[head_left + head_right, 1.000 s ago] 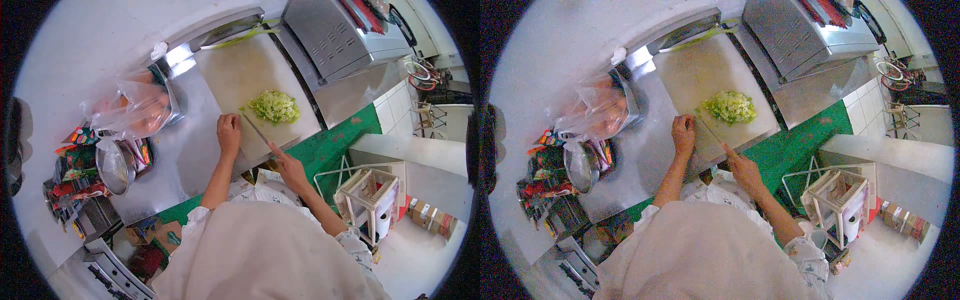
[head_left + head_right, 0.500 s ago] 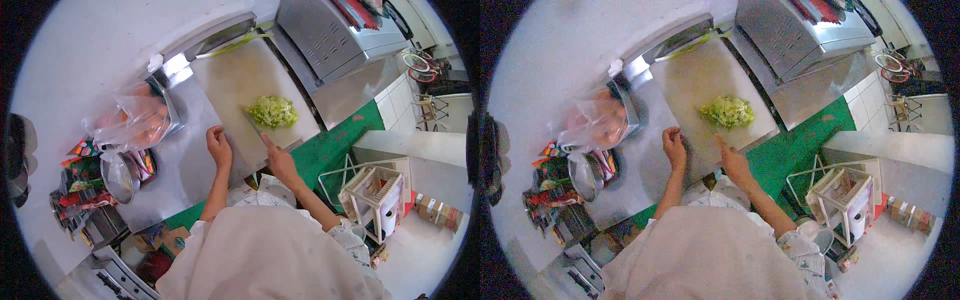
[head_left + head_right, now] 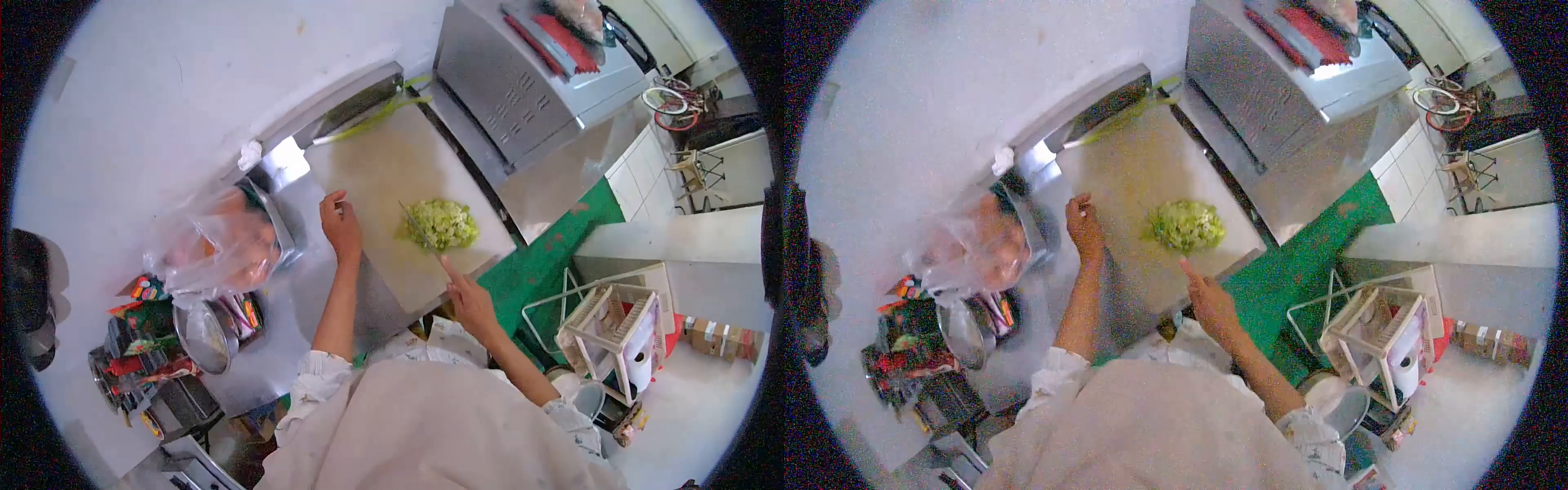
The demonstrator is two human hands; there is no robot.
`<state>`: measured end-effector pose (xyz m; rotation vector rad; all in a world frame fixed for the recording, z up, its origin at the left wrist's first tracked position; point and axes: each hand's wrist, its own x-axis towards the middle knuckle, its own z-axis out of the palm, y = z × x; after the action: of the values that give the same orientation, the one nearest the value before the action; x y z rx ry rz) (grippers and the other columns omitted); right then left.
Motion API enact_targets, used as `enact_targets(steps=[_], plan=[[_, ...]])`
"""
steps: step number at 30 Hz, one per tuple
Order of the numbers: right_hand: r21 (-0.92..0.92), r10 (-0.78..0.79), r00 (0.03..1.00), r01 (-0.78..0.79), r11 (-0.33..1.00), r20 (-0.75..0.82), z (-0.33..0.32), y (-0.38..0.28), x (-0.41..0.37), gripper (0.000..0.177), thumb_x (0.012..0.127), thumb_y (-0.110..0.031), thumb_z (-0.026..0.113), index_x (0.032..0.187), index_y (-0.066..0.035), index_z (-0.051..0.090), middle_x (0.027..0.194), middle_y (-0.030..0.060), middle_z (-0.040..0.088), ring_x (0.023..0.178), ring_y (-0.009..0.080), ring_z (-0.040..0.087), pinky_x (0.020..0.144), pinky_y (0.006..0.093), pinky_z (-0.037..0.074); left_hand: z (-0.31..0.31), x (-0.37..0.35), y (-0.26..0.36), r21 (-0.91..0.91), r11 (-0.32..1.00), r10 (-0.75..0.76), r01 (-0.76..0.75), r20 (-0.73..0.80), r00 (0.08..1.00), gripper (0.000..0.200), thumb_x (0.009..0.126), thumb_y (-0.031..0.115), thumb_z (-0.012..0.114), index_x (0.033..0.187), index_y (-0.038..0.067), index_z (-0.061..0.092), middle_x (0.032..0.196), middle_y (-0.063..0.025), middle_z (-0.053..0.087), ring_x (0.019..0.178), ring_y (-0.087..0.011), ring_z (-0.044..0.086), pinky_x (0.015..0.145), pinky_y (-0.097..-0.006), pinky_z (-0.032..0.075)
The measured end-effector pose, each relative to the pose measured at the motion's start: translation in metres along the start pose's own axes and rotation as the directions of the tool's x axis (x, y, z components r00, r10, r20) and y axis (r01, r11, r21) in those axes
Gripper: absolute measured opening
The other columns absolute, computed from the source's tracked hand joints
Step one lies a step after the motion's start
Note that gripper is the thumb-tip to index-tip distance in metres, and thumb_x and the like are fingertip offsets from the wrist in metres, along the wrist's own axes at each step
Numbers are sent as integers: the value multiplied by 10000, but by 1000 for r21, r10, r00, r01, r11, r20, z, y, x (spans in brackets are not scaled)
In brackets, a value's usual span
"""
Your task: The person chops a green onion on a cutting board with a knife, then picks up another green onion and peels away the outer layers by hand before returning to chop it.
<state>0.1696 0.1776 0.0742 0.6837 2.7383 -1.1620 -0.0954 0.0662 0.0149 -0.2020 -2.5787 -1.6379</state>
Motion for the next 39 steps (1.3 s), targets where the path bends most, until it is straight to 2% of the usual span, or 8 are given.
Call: enact_targets(steps=[5, 9, 13, 22, 28, 31, 37, 39], plan=[[31, 102, 982, -98, 995, -160, -16, -6, -10, 634, 900, -128, 540, 1465, -215, 265, 1067, 216, 603, 856, 395, 605, 726, 453, 487, 52, 66, 8, 171, 904, 376, -392, 120, 919, 339, 803, 1, 535, 1141, 24, 541, 1101, -167, 566, 1054, -341, 520, 919, -428, 411], [41, 215, 973, -212, 976, -86, -22, -5, -15, 681, 879, -133, 566, 1473, -198, 238, 1250, 228, 532, 935, 398, 601, 748, 446, 495, 83, 103, -19, 389, 774, 449, -500, 222, 866, 413, 800, 27, 542, 1212, 15, 516, 1145, -180, 543, 1105, -347, 485, 968, -456, 367], [-1, -9, 971, 9, 1000, -240, -17, 1, -15, 685, 866, -136, 576, 1467, -183, 251, 1175, 215, 570, 914, 402, 599, 737, 449, 499, 69, 117, -15, 500, 681, 389, -534, 371, 843, 386, 811, 124, 567, 1180, 19, 532, 1130, -172, 546, 1104, -328, 482, 963, -475, 351], [-8, -157, 987, 156, 988, -24, -25, -4, 35, 733, 837, -75, 520, 1478, -196, 185, 1102, 251, 529, 899, 438, 571, 738, 515, 485, -16, 46, 21, 395, 883, 224, -255, 123, 967, 228, 844, 97, 599, 1028, 13, 493, 942, -202, 579, 840, -395, 588, 697, -455, 466], [-89, -221, 930, 257, 962, 292, 2, -36, 82, 760, 850, -93, 491, 1488, -225, 100, 1084, 269, 519, 918, 453, 558, 744, 525, 477, -84, -15, 82, 103, 982, 162, -157, -41, 986, 196, 878, 89, 608, 1020, 13, 496, 840, -126, 574, 738, -222, 564, 675, -324, 455], [-73, -317, 925, 338, 938, 209, 26, -42, 92, 724, 856, -94, 482, 1483, -219, 141, 1049, 264, 522, 897, 435, 565, 732, 519, 478, -100, -25, 109, 22, 983, 185, -184, -128, 974, 213, 889, 105, 605, 1057, 16, 508, 811, -98, 562, 724, -190, 543, 673, -307, 448], [-241, -291, 957, 279, 929, -13, 69, -26, 86, 634, 808, -59, 509, 1409, -92, 309, 975, 218, 534, 860, 396, 565, 751, 483, 474, -125, -34, 139, -14, 994, 113, -113, 41, 993, 296, 965, 315, 512, 1054, 33, 523, 743, -45, 504, 659, -136, 459, 605, -275, 387], [-321, -397, 902, 331, 888, -169, 87, -16, 81, 612, 783, -58, 541, 1367, -59, 359, 960, 192, 538, 902, 375, 553, 756, 463, 472, -130, -32, 136, -225, 974, 10, 26, 161, 987, 341, 967, 364, 499, 1035, 31, 522, 729, -20, 490, 647, -109, 434, 594, -262, 370]])
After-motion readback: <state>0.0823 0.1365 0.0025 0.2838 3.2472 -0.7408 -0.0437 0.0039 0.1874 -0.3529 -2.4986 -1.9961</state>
